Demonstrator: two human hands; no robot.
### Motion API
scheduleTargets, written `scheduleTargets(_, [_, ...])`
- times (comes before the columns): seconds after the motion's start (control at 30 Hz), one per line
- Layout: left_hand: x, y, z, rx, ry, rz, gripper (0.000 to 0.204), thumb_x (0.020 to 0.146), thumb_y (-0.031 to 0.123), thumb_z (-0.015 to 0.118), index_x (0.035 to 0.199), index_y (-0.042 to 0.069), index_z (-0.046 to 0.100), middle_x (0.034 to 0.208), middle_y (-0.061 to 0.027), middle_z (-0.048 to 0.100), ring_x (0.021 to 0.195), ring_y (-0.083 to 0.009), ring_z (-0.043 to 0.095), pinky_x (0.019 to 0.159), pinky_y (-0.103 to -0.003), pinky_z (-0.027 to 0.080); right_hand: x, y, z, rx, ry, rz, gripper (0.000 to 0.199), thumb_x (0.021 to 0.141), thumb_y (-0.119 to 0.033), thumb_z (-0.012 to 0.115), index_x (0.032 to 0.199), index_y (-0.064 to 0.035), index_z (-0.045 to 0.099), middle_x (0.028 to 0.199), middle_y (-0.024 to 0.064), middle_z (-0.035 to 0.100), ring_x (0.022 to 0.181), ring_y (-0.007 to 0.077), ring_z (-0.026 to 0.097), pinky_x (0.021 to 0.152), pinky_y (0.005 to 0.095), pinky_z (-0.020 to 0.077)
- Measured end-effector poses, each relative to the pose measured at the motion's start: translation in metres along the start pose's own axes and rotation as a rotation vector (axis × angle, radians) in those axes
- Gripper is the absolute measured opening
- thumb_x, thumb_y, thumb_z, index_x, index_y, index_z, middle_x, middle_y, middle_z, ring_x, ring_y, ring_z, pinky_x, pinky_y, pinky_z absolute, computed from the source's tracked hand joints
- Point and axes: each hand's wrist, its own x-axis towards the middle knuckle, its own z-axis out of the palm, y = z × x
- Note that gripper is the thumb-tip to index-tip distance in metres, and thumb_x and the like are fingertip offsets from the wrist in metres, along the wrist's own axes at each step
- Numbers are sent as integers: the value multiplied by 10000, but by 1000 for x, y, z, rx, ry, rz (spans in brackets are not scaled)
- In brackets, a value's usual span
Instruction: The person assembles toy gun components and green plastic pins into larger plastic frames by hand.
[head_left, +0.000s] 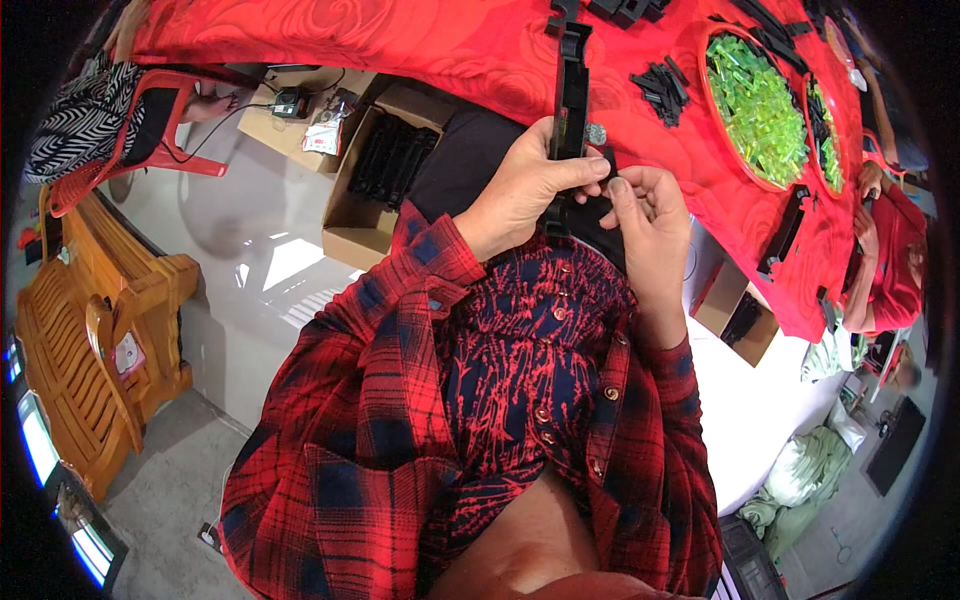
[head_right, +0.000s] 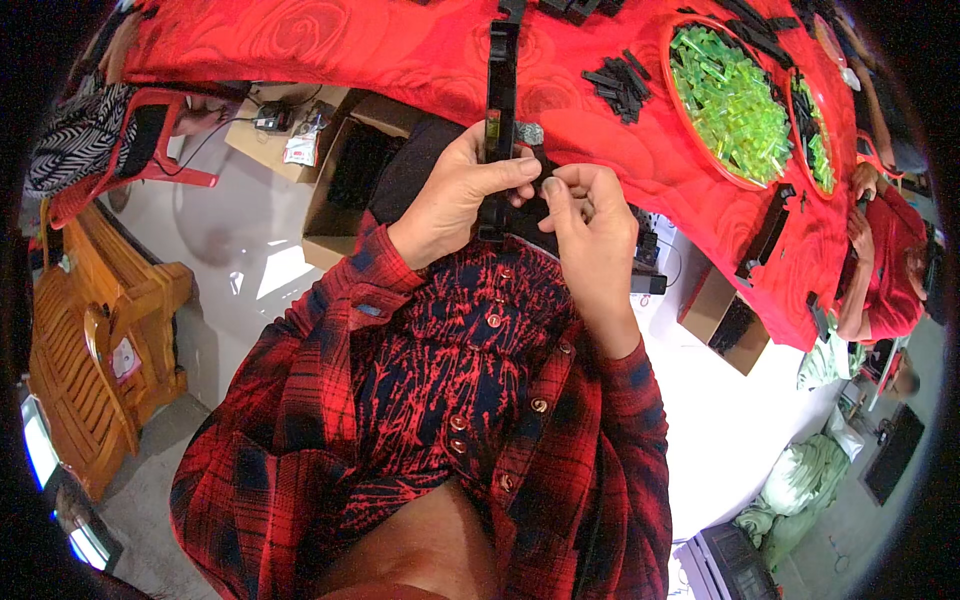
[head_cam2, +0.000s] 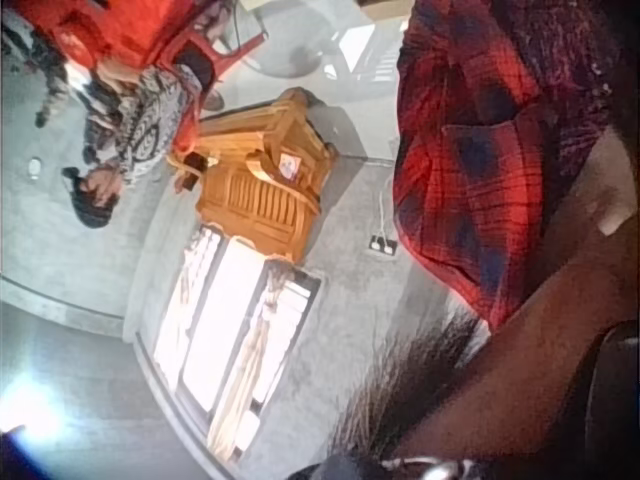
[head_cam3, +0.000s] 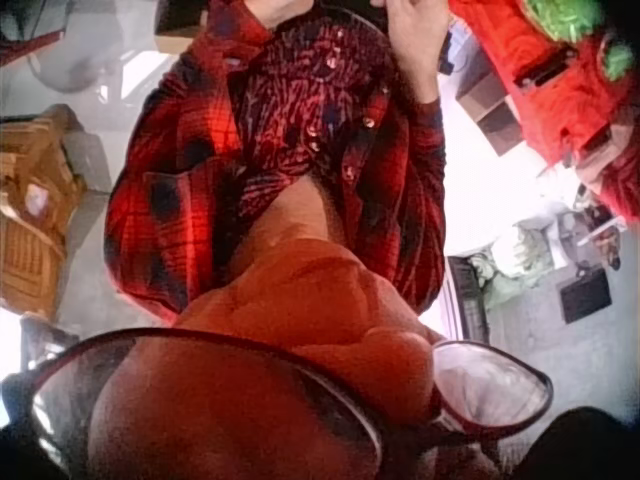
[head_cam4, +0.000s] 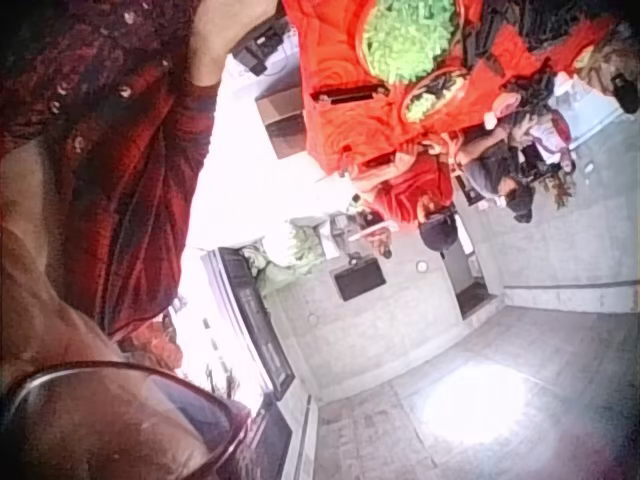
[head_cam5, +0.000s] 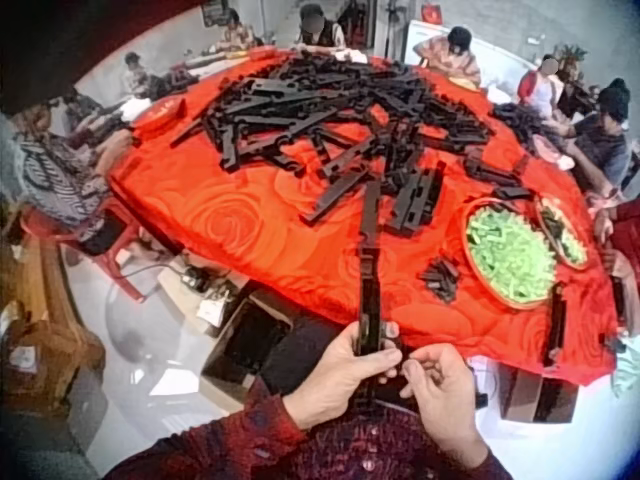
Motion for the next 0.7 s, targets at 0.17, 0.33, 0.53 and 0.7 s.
scheduleTargets(0.17, [4,0,-6,-131,-112,-93,382,1017,391,569,1108,20,587,905,-73,664,699,-129,622,620,-259,496,5,-12,-23,-30,40,-126,86,967,-31,597,1051,-15,611,842,-7,589,702,41,528,634,199,445])
scheduleTargets(0.33, [6,-4,-11,-49,-250,-228,698,1027,638,290,1135,25,605,944,-127,675,626,-159,595,534,-264,460,10,-34,-37,-94,-19,-118,94,960,-21,584,1046,-8,620,869,-5,583,750,66,530,663,223,439])
scheduleTargets(0.53, [8,-10,-15,-180,-347,-342,594,1072,508,292,1257,18,571,993,-157,703,656,-161,626,536,-265,484,22,-51,-39,-496,-77,-485,110,921,19,576,1013,4,634,897,107,582,819,209,588,724,310,470])
scheduleTargets(0.7, [9,-9,-19,-162,-331,-438,481,1082,387,316,1282,25,562,1050,-223,690,667,-188,618,557,-271,492,25,-57,-34,-584,-127,-556,118,915,-7,581,1007,-44,646,905,109,580,864,282,585,797,352,425])
